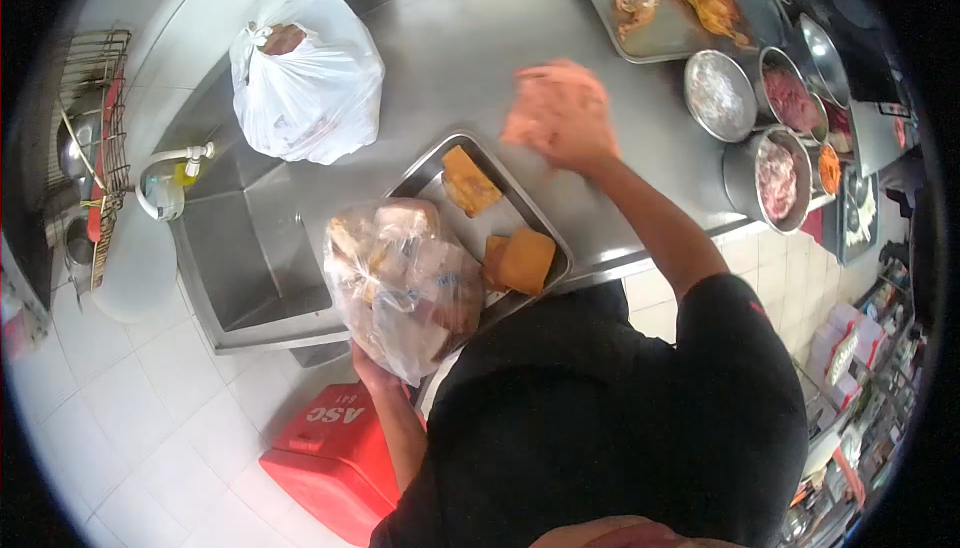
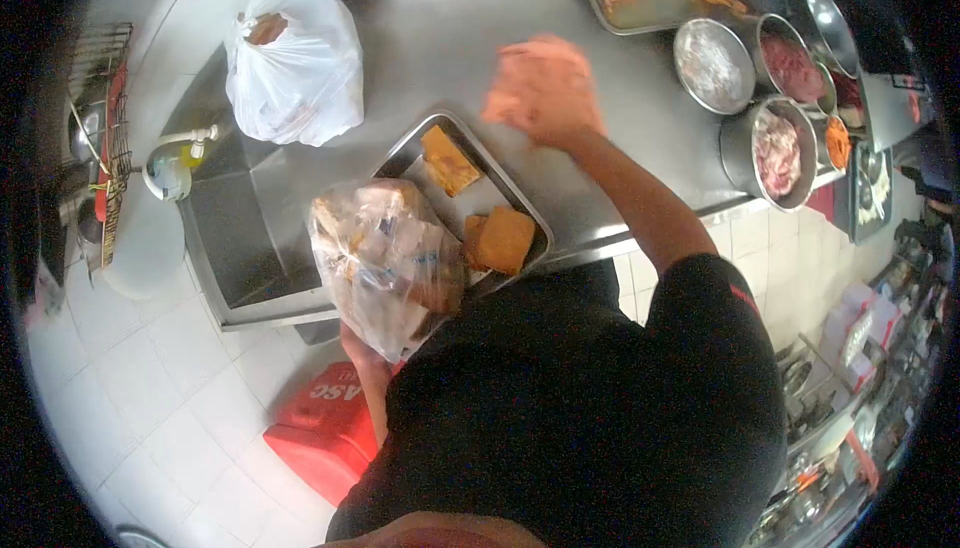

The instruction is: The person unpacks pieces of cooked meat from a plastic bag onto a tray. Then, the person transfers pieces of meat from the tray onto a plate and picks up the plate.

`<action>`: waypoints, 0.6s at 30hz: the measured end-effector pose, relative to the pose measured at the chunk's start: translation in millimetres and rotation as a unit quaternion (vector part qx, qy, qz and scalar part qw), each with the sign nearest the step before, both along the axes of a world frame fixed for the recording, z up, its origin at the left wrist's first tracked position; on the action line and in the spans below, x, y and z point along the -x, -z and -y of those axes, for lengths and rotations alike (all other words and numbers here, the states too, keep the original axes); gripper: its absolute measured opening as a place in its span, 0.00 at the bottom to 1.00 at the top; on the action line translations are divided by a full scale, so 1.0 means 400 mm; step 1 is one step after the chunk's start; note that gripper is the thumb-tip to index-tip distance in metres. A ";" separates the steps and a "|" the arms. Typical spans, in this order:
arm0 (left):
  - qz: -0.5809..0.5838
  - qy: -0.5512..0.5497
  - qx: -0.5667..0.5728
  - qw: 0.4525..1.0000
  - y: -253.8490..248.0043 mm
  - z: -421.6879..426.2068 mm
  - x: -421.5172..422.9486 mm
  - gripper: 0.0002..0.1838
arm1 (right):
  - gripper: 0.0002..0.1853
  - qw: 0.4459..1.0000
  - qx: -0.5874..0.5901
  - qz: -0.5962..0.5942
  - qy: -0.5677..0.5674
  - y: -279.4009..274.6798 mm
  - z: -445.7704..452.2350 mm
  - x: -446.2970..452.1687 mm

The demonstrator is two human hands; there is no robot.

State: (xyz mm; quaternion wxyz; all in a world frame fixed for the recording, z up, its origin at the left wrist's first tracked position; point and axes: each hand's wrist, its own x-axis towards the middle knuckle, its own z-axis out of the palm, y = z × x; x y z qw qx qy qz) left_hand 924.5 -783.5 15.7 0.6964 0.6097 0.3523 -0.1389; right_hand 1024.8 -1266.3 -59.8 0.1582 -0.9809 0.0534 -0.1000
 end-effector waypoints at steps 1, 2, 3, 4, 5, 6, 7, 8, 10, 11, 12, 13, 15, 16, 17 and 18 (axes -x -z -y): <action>0.002 0.005 0.006 1.000 0.006 -0.006 -0.001 0.29 | 0.34 0.998 0.013 -0.003 0.067 0.010 0.036 0.069; 0.004 0.009 0.012 1.000 0.011 -0.012 -0.003 0.29 | 0.33 0.991 0.024 -0.006 0.133 0.029 0.076 0.138; 0.011 0.001 0.070 0.997 0.066 -0.060 -0.006 0.29 | 0.33 0.983 0.075 -0.009 0.169 0.046 0.123 0.205; 0.019 -0.009 0.127 0.992 0.097 -0.094 -0.006 0.29 | 0.32 0.971 0.125 -0.011 0.203 0.058 0.164 0.268; 0.016 -0.015 0.141 0.990 0.100 -0.105 -0.011 0.29 | 0.31 0.962 0.142 -0.004 0.232 0.060 0.190 0.334; 0.013 -0.022 0.155 0.988 0.104 -0.107 -0.025 0.29 | 0.30 0.953 0.158 0.003 0.260 0.053 0.186 0.379; 0.011 -0.030 0.170 0.985 0.112 -0.103 -0.036 0.29 | 0.30 0.945 0.142 -0.021 0.294 0.061 0.174 0.391; 0.014 -0.030 0.174 0.984 0.117 -0.099 -0.045 0.29 | 0.29 0.935 0.125 -0.046 0.330 0.066 0.155 0.401; 0.021 -0.018 0.177 0.984 0.116 -0.098 -0.073 0.29 | 0.26 0.932 0.106 -0.025 0.346 0.113 0.109 0.406; 0.026 -0.014 0.188 0.982 0.115 -0.092 -0.091 0.29 | 0.25 0.939 0.107 0.028 0.325 0.158 0.100 0.366; 0.031 -0.009 0.198 0.980 0.112 -0.084 -0.103 0.28 | 0.23 0.943 0.109 0.081 0.305 0.181 0.084 0.338; 0.035 -0.004 0.209 0.977 0.109 -0.079 -0.108 0.28 | 0.18 0.959 -0.007 0.123 0.255 0.136 0.052 0.302; 0.033 0.000 0.191 0.981 0.113 -0.086 -0.124 0.28 | 0.07 0.964 -0.076 0.168 0.193 0.122 -0.017 0.224; 0.031 0.005 0.186 0.982 0.119 -0.083 -0.138 0.28 | 0.07 0.965 -0.198 0.118 0.125 0.196 -0.048 0.203; 0.033 0.020 0.202 0.979 0.125 -0.082 -0.147 0.28 | 0.07 0.945 -0.314 0.068 0.056 0.242 -0.067 0.189; 0.034 0.035 0.219 0.975 0.128 -0.093 -0.149 0.28 | 0.07 0.967 -0.199 0.136 -0.083 0.173 -0.117 0.196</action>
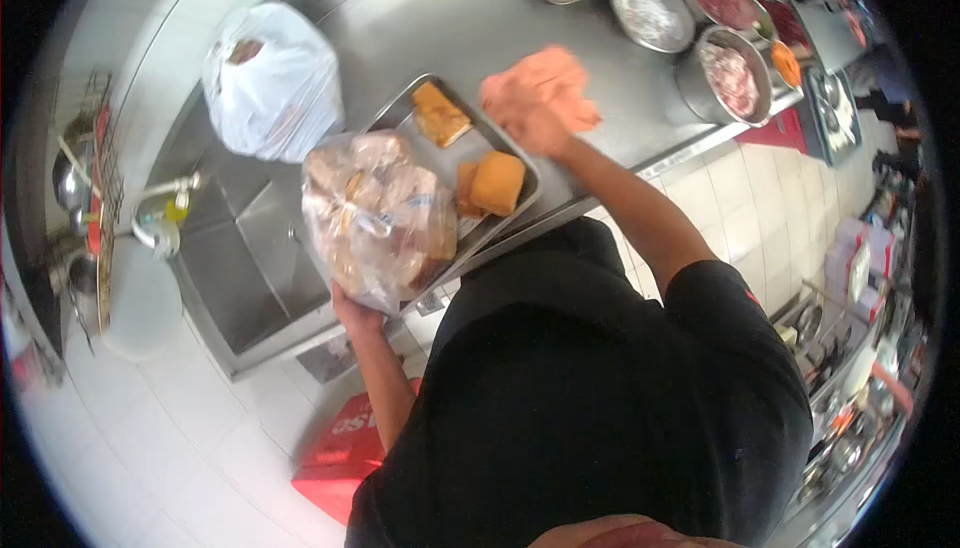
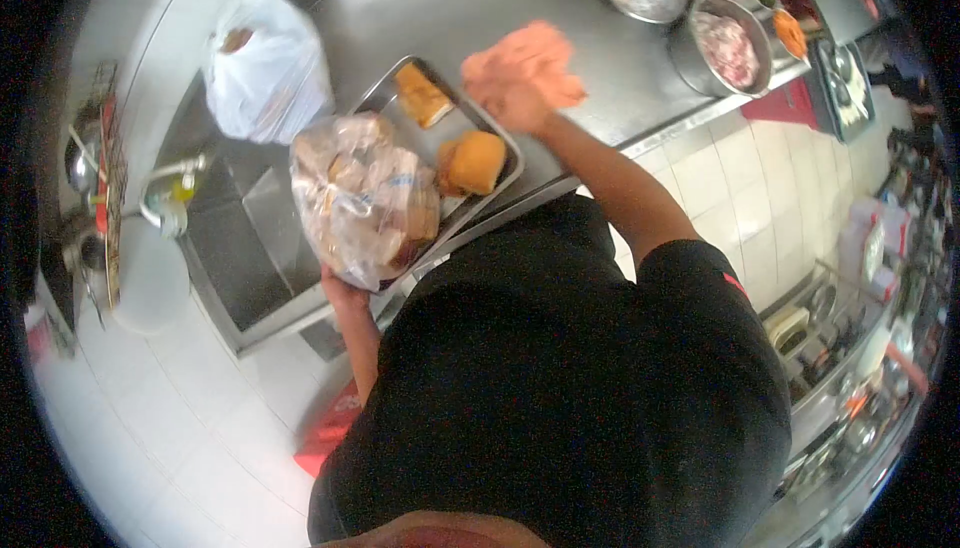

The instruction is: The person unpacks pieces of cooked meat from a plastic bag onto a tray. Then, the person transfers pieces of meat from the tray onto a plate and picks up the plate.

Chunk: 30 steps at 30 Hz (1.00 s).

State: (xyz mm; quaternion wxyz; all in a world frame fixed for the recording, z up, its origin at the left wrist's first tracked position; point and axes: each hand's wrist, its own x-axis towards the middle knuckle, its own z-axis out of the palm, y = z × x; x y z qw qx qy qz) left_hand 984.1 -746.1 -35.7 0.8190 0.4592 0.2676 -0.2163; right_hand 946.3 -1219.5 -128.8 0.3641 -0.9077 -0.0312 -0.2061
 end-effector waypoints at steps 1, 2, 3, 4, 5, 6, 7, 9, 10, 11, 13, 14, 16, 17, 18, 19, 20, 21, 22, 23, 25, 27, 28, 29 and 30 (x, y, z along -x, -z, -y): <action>0.004 0.012 0.017 1.000 0.003 -0.003 -0.008 0.28 | 0.08 1.000 -0.021 0.015 -0.006 -0.092 -0.025 0.027; -0.003 0.015 0.020 1.000 0.004 -0.004 -0.015 0.28 | 0.09 0.999 -0.006 0.008 -0.035 -0.113 -0.011 0.064; -0.010 0.013 0.021 1.000 0.002 -0.008 -0.018 0.28 | 0.09 0.998 0.008 0.002 -0.067 -0.121 0.009 0.104; -0.017 0.008 0.020 1.000 0.004 -0.012 -0.017 0.28 | 0.10 0.994 0.020 -0.005 -0.104 -0.130 0.029 0.142; -0.007 0.014 0.006 1.000 -0.010 -0.003 -0.015 0.29 | 0.13 0.992 0.020 -0.028 -0.123 -0.167 0.055 0.189; -0.004 0.016 0.007 1.000 0.004 -0.011 -0.016 0.29 | 0.15 0.988 0.017 -0.049 -0.146 -0.211 0.095 0.235; -0.001 0.015 0.006 1.000 0.026 -0.029 -0.019 0.29 | 0.12 0.987 0.082 -0.073 -0.118 -0.247 0.145 0.278; -0.009 0.003 0.004 1.000 0.035 -0.034 -0.017 0.28 | 0.15 0.964 0.244 -0.071 0.077 -0.183 0.267 0.385; -0.014 -0.001 -0.007 1.000 0.041 -0.029 -0.018 0.28 | 0.16 0.931 0.311 -0.088 0.168 -0.151 0.327 0.440; -0.018 -0.010 -0.021 1.000 0.044 -0.028 -0.017 0.27 | 0.19 0.929 0.275 -0.133 0.210 -0.121 0.383 0.476; -0.029 -0.036 -0.081 0.996 0.031 0.006 -0.017 0.27 | 0.24 0.945 0.080 -0.226 0.222 -0.083 0.388 0.485; -0.007 -0.028 -0.065 0.997 0.048 0.005 -0.020 0.28 | 0.26 0.948 0.074 -0.237 0.197 -0.076 0.333 0.461; 0.017 -0.010 -0.042 0.999 0.075 0.010 -0.031 0.29 | 0.25 0.948 0.134 -0.245 0.154 -0.121 0.190 0.411; 0.019 -0.002 -0.037 0.999 0.076 0.026 -0.036 0.29 | 0.24 0.945 0.166 -0.248 0.135 -0.154 0.130 0.394; 0.020 0.004 -0.033 0.999 0.067 0.039 -0.036 0.29 | 0.24 0.941 0.197 -0.250 0.114 -0.176 0.093 0.386; 0.009 0.002 -0.038 0.999 0.059 0.055 -0.030 0.29 | 0.24 0.955 0.180 -0.198 0.123 -0.192 0.087 0.379; -0.002 -0.002 -0.042 0.999 0.035 0.083 -0.028 0.29 | 0.25 0.969 0.144 -0.170 0.107 -0.128 0.143 0.386; -0.013 -0.004 -0.043 0.999 0.031 0.104 -0.028 0.29 | 0.24 0.955 0.171 -0.201 0.133 -0.135 0.142 0.356; 0.006 -0.001 -0.034 0.999 0.043 0.117 -0.028 0.29 | 0.23 0.938 0.199 -0.233 0.160 -0.149 0.152 0.332; 0.024 0.003 -0.024 0.999 0.061 0.130 -0.029 0.28 | 0.21 0.918 0.228 -0.264 0.188 -0.177 0.164 0.310; 0.048 0.007 -0.027 0.998 0.079 0.154 -0.025 0.28 | 0.19 0.868 0.284 -0.324 0.247 -0.240 0.175 0.275; 0.067 0.010 -0.055 0.996 0.072 0.176 -0.038 0.27 | 0.19 0.956 0.232 -0.086 0.160 -0.311 0.069 0.172; 0.050 0.044 -0.113 0.991 0.077 0.168 -0.045 0.27 | 0.19 0.983 0.059 -0.129 0.120 -0.345 -0.007 0.106; 0.033 0.080 -0.171 0.981 0.081 0.158 -0.055 0.26 | 0.18 0.976 -0.117 -0.169 0.078 -0.369 -0.091 0.034; 0.016 0.115 -0.228 0.967 0.082 0.150 -0.056 0.25 | 0.19 0.939 -0.259 -0.221 0.048 -0.378 -0.175 -0.032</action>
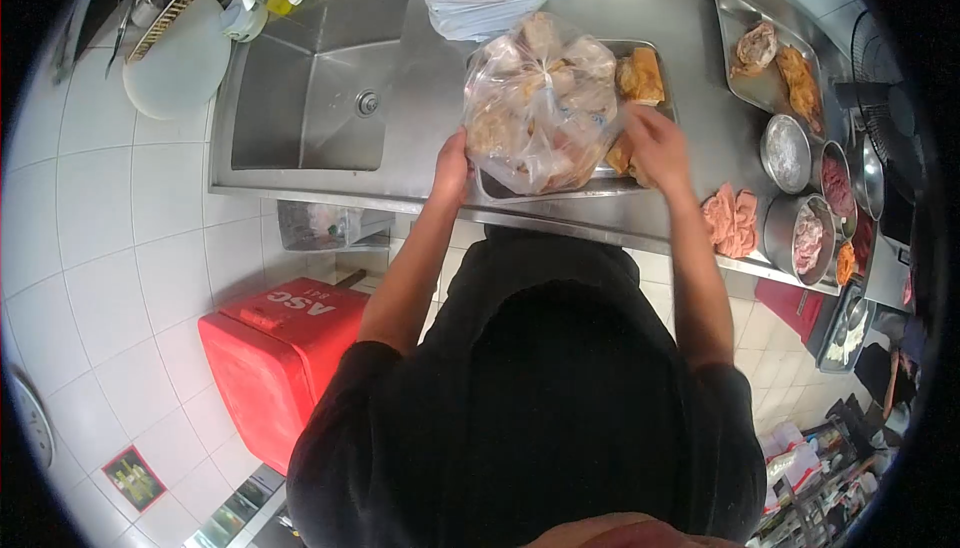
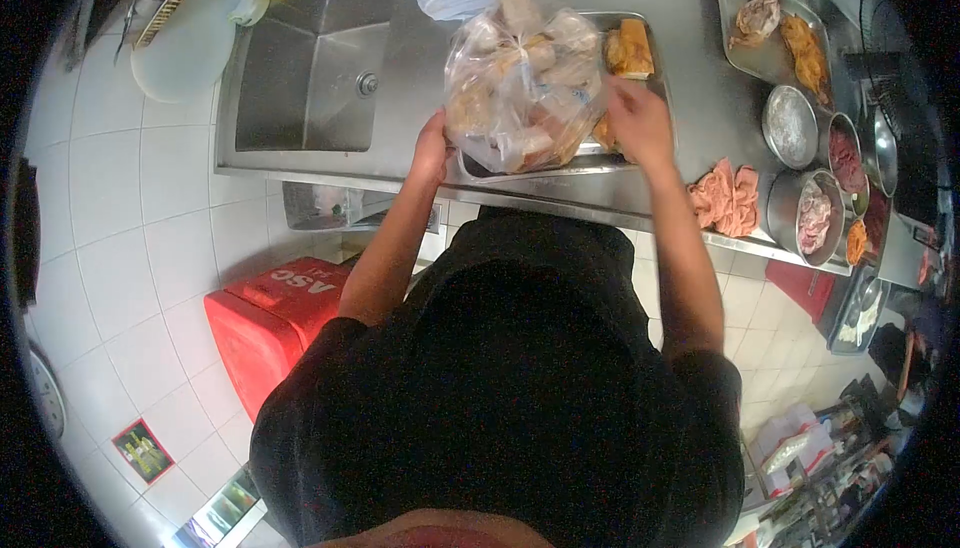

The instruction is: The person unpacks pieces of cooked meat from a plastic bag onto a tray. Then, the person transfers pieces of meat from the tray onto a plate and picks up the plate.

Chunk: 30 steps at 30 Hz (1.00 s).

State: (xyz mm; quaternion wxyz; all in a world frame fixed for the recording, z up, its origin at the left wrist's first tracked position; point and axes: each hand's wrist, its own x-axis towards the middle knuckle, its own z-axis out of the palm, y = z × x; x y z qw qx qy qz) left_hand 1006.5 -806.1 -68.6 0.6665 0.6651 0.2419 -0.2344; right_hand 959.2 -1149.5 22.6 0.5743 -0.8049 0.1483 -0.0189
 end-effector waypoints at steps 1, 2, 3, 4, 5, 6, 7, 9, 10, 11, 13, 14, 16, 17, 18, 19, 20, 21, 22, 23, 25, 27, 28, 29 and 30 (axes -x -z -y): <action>0.020 0.006 -0.008 1.000 -0.004 0.004 0.006 0.24 | 0.21 0.998 0.046 0.050 -0.005 0.007 -0.073 -0.055; 0.041 0.012 -0.017 0.999 -0.014 0.004 0.013 0.22 | 0.20 0.998 0.051 0.022 -0.032 -0.039 -0.153 -0.095; 0.063 0.017 -0.025 0.998 -0.023 0.001 0.021 0.21 | 0.19 0.997 0.057 -0.006 -0.059 -0.080 -0.201 -0.123; 0.113 0.005 -0.040 0.993 -0.019 -0.005 0.031 0.20 | 0.17 0.992 0.106 0.007 -0.070 -0.055 -0.215 -0.137; 0.163 -0.007 -0.055 0.985 -0.007 -0.011 0.044 0.19 | 0.16 0.985 0.154 0.021 -0.079 -0.007 -0.236 -0.147; 0.211 -0.018 -0.070 0.975 -0.004 -0.017 0.054 0.18 | 0.14 0.975 0.202 0.034 -0.088 0.008 -0.253 -0.154; 0.251 -0.023 -0.100 0.962 -0.001 -0.031 0.060 0.18 | 0.13 0.974 0.180 0.014 -0.135 0.015 -0.239 -0.159; 0.321 -0.036 -0.157 0.933 -0.004 -0.054 0.095 0.18 | 0.10 0.962 0.137 -0.034 -0.232 0.018 -0.172 -0.132; 0.319 -0.043 -0.160 0.933 -0.009 -0.063 0.118 0.17 | 0.10 0.960 0.131 -0.002 -0.246 0.018 -0.151 -0.107; 0.320 -0.048 -0.162 0.932 -0.044 -0.063 0.130 0.16 | 0.09 0.958 0.125 0.032 -0.257 0.002 -0.131 -0.076; 0.339 -0.035 -0.163 0.926 -0.097 -0.060 0.126 0.16 | 0.07 0.953 0.143 0.054 -0.262 -0.019 -0.087 -0.021; 0.354 -0.021 -0.163 0.921 -0.116 -0.060 0.125 0.18 | 0.07 0.950 0.167 0.039 -0.260 -0.024 -0.066 0.009; 0.385 0.015 -0.182 0.905 -0.161 -0.049 0.115 0.20 | 0.06 0.955 0.178 0.018 -0.238 -0.046 -0.034 0.065; 0.399 0.037 -0.200 0.894 -0.188 -0.037 0.107 0.21 | 0.06 0.962 0.166 0.011 -0.219 -0.064 -0.018 0.095; 0.413 0.061 -0.218 0.882 -0.205 -0.024 0.099 0.21 | 0.07 0.968 0.153 0.004 -0.197 -0.081 -0.006 0.118; 0.451 0.087 -0.232 0.858 -0.208 -0.005 0.089 0.22 | 0.07 0.971 0.158 0.021 -0.180 -0.098 -0.002 0.137; 0.488 0.113 -0.245 0.830 -0.212 0.018 0.075 0.22 | 0.07 0.972 0.163 0.039 -0.163 -0.116 -0.007 0.152; 0.524 0.139 -0.258 0.799 -0.219 0.040 0.063 0.23 | 0.07 0.974 0.167 0.057 -0.145 -0.125 -0.015 0.168; 0.549 0.161 -0.269 0.775 -0.228 0.061 0.054 0.24 | 0.08 0.975 0.150 0.081 -0.141 -0.125 -0.022 0.184; 0.575 0.181 -0.279 0.748 -0.248 0.086 0.042 0.24 | 0.08 0.976 0.134 0.107 -0.137 -0.126 -0.028 0.196; 0.600 0.222 -0.282 0.715 -0.263 0.122 0.016 0.26 | 0.10 0.975 0.101 0.144 -0.133 -0.134 -0.045 0.226; 0.597 0.272 -0.266 0.706 -0.264 0.162 -0.011 0.28 | 0.13 0.976 0.067 0.162 -0.127 -0.148 -0.057 0.268; 0.599 0.288 -0.272 0.696 -0.266 0.182 -0.020 0.28 | 0.15 0.979 0.077 0.148 -0.117 -0.152 -0.054 0.283; 0.602 0.303 -0.278 0.685 -0.272 0.199 -0.029 0.28 | 0.16 0.981 0.087 0.135 -0.109 -0.155 -0.053 0.295; 0.605 0.316 -0.286 0.673 -0.276 0.213 -0.040 0.28 | 0.18 0.983 0.096 0.123 -0.101 -0.156 -0.051 0.305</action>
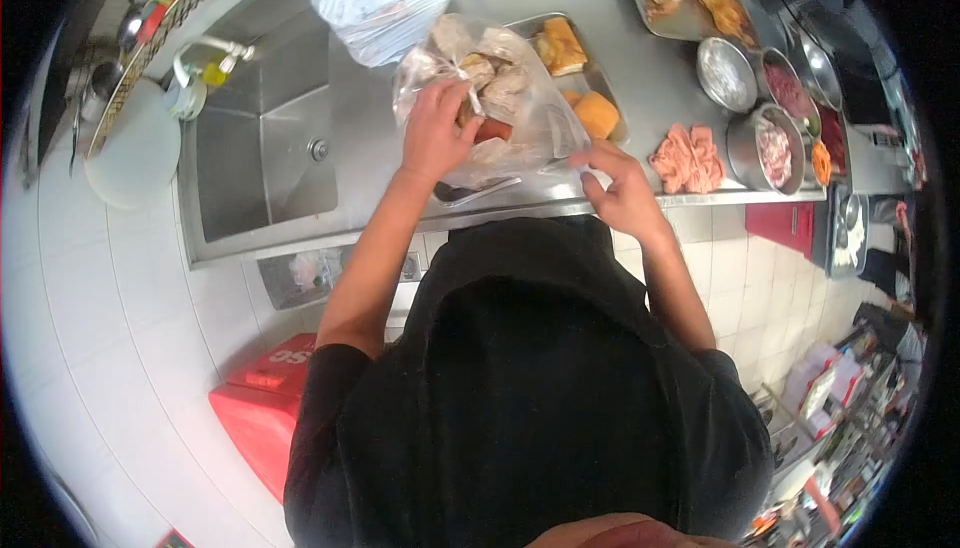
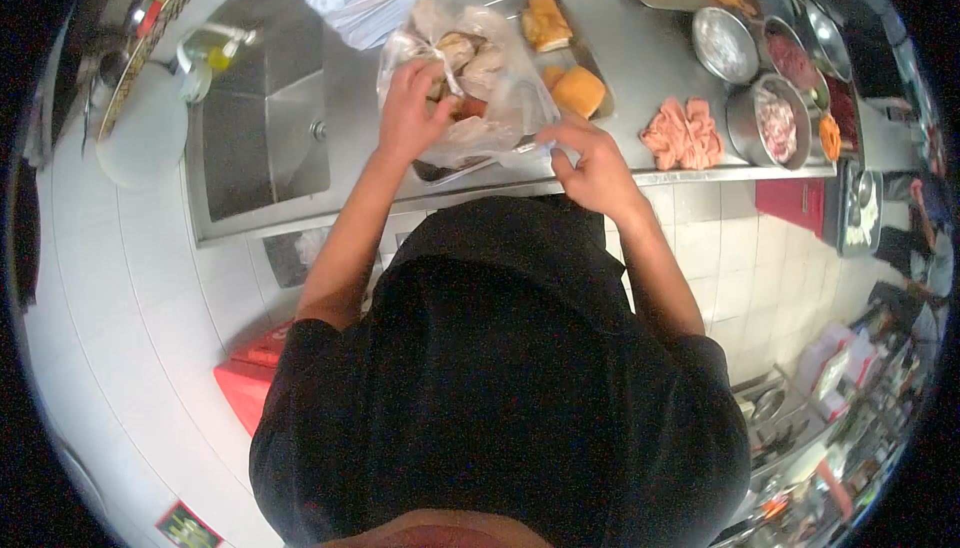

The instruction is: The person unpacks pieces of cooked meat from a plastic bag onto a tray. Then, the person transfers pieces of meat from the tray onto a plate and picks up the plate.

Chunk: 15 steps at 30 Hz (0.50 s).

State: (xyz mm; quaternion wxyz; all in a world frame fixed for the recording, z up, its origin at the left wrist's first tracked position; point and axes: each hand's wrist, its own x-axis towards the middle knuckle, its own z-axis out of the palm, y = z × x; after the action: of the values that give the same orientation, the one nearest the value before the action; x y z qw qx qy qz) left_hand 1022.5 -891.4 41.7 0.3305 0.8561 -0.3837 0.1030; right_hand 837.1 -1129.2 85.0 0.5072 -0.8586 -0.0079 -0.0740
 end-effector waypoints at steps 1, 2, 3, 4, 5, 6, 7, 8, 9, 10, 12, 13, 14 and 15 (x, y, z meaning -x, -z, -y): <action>0.002 0.011 -0.005 1.000 0.006 0.013 -0.009 0.28 | 0.23 0.996 -0.022 -0.054 0.066 0.002 0.005 0.007; 0.008 0.019 -0.021 1.000 0.013 0.023 -0.022 0.27 | 0.25 0.993 0.020 -0.017 0.115 0.033 0.030 0.003; 0.015 0.026 -0.038 0.999 0.022 0.030 -0.036 0.27 | 0.27 0.985 0.063 0.020 0.162 0.093 0.064 -0.009; 0.020 0.033 -0.056 0.998 0.032 0.032 -0.044 0.27 | 0.30 0.971 0.104 0.054 0.209 0.142 0.089 -0.020; 0.038 0.037 -0.083 0.995 0.041 0.035 -0.056 0.27 | 0.32 0.964 0.149 0.040 0.215 0.171 0.105 -0.037; 0.044 0.041 -0.094 0.994 0.038 0.043 -0.063 0.27 | 0.35 0.956 0.193 0.027 0.221 0.192 0.116 -0.060; 0.049 0.044 -0.106 0.992 0.035 0.047 -0.065 0.26 | 0.37 0.945 0.236 0.011 0.225 0.210 0.123 -0.076; 0.052 0.046 -0.118 0.991 0.034 0.048 -0.064 0.25 | 0.38 0.942 0.265 -0.024 0.206 0.219 0.122 -0.093; 0.047 0.051 -0.129 0.989 0.033 0.048 -0.065 0.25 | 0.39 0.936 0.294 -0.057 0.183 0.223 0.120 -0.116; 0.044 0.053 -0.139 0.988 0.031 0.047 -0.070 0.24 | 0.40 0.929 0.323 -0.088 0.158 0.226 0.122 -0.134; 0.039 0.058 -0.147 0.987 0.032 0.043 -0.075 0.23 | 0.39 0.920 0.341 -0.125 0.145 0.234 0.127 -0.154; 0.039 0.060 -0.142 0.987 0.033 0.043 -0.078 0.22 | 0.38 0.915 0.352 -0.142 0.136 0.234 0.133 -0.168; 0.036 0.061 -0.139 0.988 0.032 0.040 -0.074 0.21 | 0.38 0.914 0.358 -0.152 0.115 0.225 0.137 -0.174; 0.038 0.061 -0.149 0.986 0.033 0.036 -0.070 0.21 | 0.38 0.913 0.363 -0.163 0.094 0.211 0.143 -0.176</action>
State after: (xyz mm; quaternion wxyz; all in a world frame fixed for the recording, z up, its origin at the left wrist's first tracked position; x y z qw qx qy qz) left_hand 1050.3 -905.9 28.6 0.1906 0.8660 -0.4588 0.0565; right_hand 907.6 -1186.4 0.7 0.1452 -0.9806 0.1286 0.0275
